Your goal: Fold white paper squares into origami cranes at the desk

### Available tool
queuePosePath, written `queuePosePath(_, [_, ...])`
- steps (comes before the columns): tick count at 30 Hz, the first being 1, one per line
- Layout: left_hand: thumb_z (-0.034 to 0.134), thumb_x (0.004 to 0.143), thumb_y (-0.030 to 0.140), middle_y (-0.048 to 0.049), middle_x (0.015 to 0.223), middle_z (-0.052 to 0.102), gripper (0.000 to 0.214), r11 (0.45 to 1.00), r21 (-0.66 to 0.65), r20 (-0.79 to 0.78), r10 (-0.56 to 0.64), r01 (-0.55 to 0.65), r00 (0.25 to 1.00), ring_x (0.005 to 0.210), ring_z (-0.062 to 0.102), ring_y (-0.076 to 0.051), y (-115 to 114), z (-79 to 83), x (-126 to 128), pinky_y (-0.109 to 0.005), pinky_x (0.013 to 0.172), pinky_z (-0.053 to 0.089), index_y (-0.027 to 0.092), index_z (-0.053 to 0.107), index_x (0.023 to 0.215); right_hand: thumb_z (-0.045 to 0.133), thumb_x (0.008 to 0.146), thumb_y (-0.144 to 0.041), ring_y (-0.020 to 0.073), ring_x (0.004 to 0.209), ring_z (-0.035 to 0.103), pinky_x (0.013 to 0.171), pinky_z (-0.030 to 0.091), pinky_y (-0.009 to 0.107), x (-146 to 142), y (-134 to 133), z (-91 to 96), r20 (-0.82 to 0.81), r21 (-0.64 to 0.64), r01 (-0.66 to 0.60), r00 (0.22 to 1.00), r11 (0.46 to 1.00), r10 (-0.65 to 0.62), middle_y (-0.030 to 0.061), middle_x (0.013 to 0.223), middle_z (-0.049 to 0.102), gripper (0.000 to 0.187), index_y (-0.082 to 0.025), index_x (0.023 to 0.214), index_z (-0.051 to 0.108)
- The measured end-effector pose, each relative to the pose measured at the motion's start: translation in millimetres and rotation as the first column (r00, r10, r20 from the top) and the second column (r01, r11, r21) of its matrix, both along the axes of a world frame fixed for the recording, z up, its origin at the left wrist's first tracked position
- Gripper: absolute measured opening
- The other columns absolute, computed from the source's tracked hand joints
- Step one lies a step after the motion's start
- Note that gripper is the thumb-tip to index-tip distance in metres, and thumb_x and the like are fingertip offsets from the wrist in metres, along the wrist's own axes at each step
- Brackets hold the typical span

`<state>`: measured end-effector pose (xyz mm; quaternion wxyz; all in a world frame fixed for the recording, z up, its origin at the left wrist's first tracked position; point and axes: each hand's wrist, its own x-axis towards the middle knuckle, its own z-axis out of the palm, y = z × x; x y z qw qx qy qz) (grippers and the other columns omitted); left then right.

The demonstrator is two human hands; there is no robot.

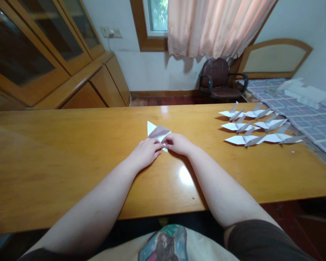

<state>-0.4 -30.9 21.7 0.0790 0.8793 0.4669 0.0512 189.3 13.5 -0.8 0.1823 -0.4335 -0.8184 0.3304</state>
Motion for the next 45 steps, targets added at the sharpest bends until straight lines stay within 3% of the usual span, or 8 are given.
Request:
queuePosePath(9, [0.05, 0.091, 0.031, -0.0062, 0.104, 0.06, 0.02, 1.0, 0.017, 0.038, -0.016, 0.015, 0.999, 0.097, 0.053, -0.021, 7.8, -5.8, 3.8, -0.036, 0.085, 0.044, 0.024, 0.066, 0.1, 0.055, 0.075, -0.01, 0.0134, 0.071, 0.054, 0.067, 0.039, 0.024, -0.8, -1.4, 2.0, 0.051, 0.063, 0.003, 0.999, 0.998, -0.007, 0.0024, 0.079, 0.065, 0.014, -0.016, 0.083, 0.065])
queuePosePath(17, [0.053, 0.089, 0.032, -0.0054, 0.1, 0.062, 0.018, 0.999, 0.015, 0.064, -0.042, 0.041, 0.997, 0.095, 0.054, -0.021, 16.6, -10.3, 5.0, -0.035, 0.084, 0.044, 0.025, 0.068, 0.098, 0.061, 0.07, -0.015, 0.0121, 0.063, 0.05, 0.059, 0.036, 0.023, 0.4, -7.1, 13.2, 0.059, 0.024, -0.023, 0.998, 0.999, 0.022, -0.0002, 0.071, 0.061, 0.01, -0.016, 0.08, 0.063])
queuePosePath(22, [0.052, 0.09, 0.031, -0.0061, 0.1, 0.065, 0.02, 0.999, 0.024, 0.072, -0.023, 0.022, 0.997, 0.095, 0.056, -0.021, 18.8, -10.5, 6.2, -0.034, 0.083, 0.044, 0.025, 0.069, 0.099, 0.058, 0.075, -0.017, 0.012, 0.062, 0.052, 0.06, 0.038, 0.023, 3.3, -4.4, 8.9, -0.017, -0.024, 0.016, 1.0, 1.0, -0.017, 0.0007, 0.07, 0.063, 0.007, -0.015, 0.078, 0.064])
queuePosePath(26, [0.054, 0.089, 0.032, -0.0067, 0.1, 0.065, 0.02, 0.999, 0.046, 0.087, -0.022, 0.018, 0.996, 0.097, 0.057, -0.021, 20.9, -12.5, 6.8, -0.035, 0.086, 0.045, 0.023, 0.069, 0.099, 0.058, 0.079, -0.022, 0.0133, 0.064, 0.054, 0.062, 0.041, 0.025, 5.4, -0.7, 5.9, -0.02, 0.057, 0.032, 0.999, 0.998, -0.031, 0.0024, 0.072, 0.064, 0.011, -0.015, 0.076, 0.065])
queuePosePath(32, [0.057, 0.087, 0.032, -0.0073, 0.1, 0.066, 0.021, 0.997, 0.028, 0.113, 0.075, -0.079, 0.991, 0.097, 0.058, -0.021, 23.3, -15.7, 6.7, -0.033, 0.086, 0.046, 0.02, 0.068, 0.099, 0.069, 0.077, -0.031, 0.0219, 0.097, 0.06, 0.087, 0.045, 0.035, 12.3, 4.2, 5.9, 0.077, 0.25, -0.172, 0.985, 0.953, 0.157, 0.0101, 0.105, 0.067, 0.028, -0.017, 0.101, 0.069])
queuePosePath(35, [0.053, 0.089, 0.031, -0.0078, 0.099, 0.066, 0.02, 0.986, 0.033, 0.071, 0.16, -0.162, 0.985, 0.095, 0.058, -0.022, 21.8, -14.2, 6.8, -0.034, 0.082, 0.047, 0.02, 0.067, 0.098, 0.065, 0.083, -0.03, 0.0226, 0.105, 0.06, 0.094, 0.043, 0.038, 12.1, 7.5, -0.8, 0.092, 0.295, -0.118, 0.991, 0.948, 0.095, 0.0103, 0.115, 0.067, 0.025, -0.021, 0.106, 0.07])
queuePosePath(38, [0.053, 0.089, 0.032, -0.0083, 0.099, 0.066, 0.021, 0.98, 0.042, 0.034, 0.192, -0.193, 0.981, 0.095, 0.058, -0.024, 20.4, -12.3, 6.6, -0.035, 0.08, 0.046, 0.02, 0.067, 0.098, 0.063, 0.085, -0.028, 0.0214, 0.101, 0.063, 0.093, 0.045, 0.036, 9.7, 10.4, -6.9, 0.084, 0.314, -0.073, 0.995, 0.947, 0.048, 0.0095, 0.109, 0.07, 0.019, -0.021, 0.099, 0.073])
queuePosePath(45, [0.047, 0.092, 0.026, -0.0085, 0.101, 0.067, 0.025, 0.991, -0.008, 0.084, 0.137, -0.137, 0.987, 0.099, 0.057, -0.021, 25.5, -14.5, 7.3, -0.034, 0.088, 0.045, 0.019, 0.069, 0.101, 0.06, 0.086, -0.023, 0.02, 0.098, 0.065, 0.092, 0.047, 0.034, 6.4, 12.2, -9.0, 0.094, 0.325, -0.031, 0.996, 0.945, 0.0, 0.0059, 0.105, 0.073, 0.017, -0.024, 0.095, 0.075])
